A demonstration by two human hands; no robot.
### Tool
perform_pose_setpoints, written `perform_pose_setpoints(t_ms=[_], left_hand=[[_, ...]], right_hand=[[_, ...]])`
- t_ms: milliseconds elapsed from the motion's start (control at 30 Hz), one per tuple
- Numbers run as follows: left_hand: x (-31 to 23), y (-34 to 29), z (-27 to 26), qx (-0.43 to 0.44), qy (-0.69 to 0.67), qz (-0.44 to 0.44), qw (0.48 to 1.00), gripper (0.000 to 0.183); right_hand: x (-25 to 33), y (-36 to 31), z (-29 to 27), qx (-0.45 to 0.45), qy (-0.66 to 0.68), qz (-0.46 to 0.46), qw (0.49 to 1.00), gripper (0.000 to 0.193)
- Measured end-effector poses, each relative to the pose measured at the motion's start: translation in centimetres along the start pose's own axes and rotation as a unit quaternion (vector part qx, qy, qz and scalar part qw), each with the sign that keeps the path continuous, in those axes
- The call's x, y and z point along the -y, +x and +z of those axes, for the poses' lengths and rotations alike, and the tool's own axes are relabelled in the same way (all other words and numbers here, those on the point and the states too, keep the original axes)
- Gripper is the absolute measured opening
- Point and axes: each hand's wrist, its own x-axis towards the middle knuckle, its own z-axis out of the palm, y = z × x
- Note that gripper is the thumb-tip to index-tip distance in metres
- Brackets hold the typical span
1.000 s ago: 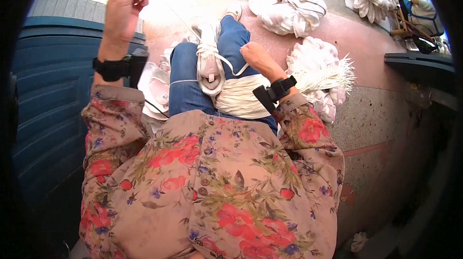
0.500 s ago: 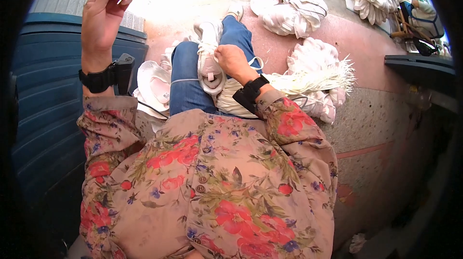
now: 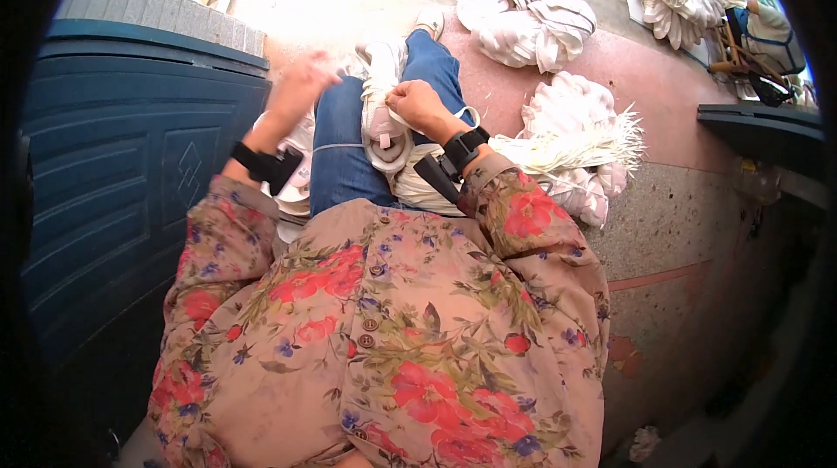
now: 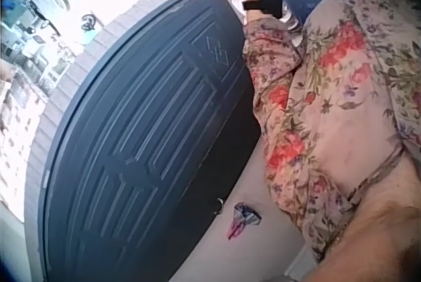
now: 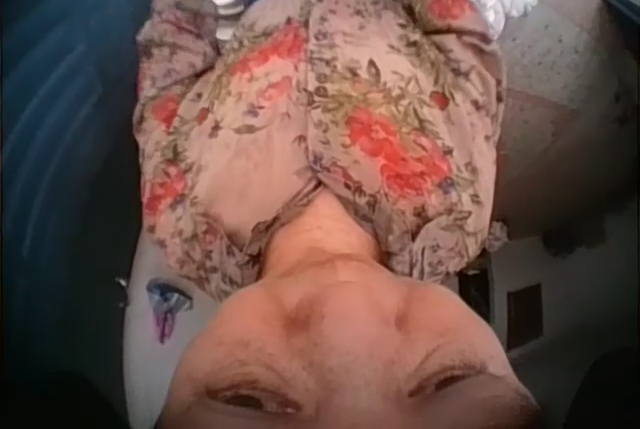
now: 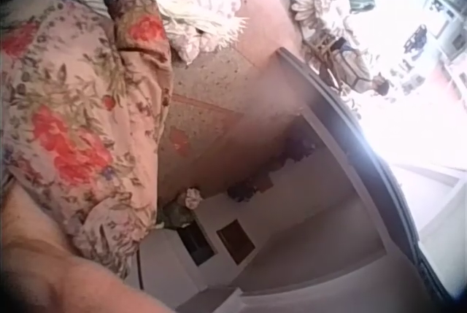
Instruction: Lacing multiple pairs of white sneakers and tying the laces.
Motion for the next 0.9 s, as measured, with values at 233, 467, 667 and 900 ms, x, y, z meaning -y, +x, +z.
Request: perform_pose_setpoints(t_ms=[233,467,667,900], left_hand=[[-1.2,-2.2,5.1,0.051,-0.072,-0.013,0.996,0.042],[-1.0,-2.1,5.4,0.027,-0.03,-0.001,0.999,0.043],[-1.0,-2.2,5.5,0.021,-0.079,-0.014,0.997,0.044],[-1.0,-1.8,5.5,0.053,-0.14,-0.056,0.987,0.047]], right_hand=[[1.0,-0.1,-0.6,0.046,0.033,0.054,0.997,0.022],[1.0,-0.3,0.7,-0.026,-0.04,-0.036,0.998,0.021],[0.8,-1.0,0.7,-0.088,-0.106,-0.111,0.984,0.021],[0.2,-0.3,0.5,-0.082,-0.033,-0.159,0.983,0.019]])
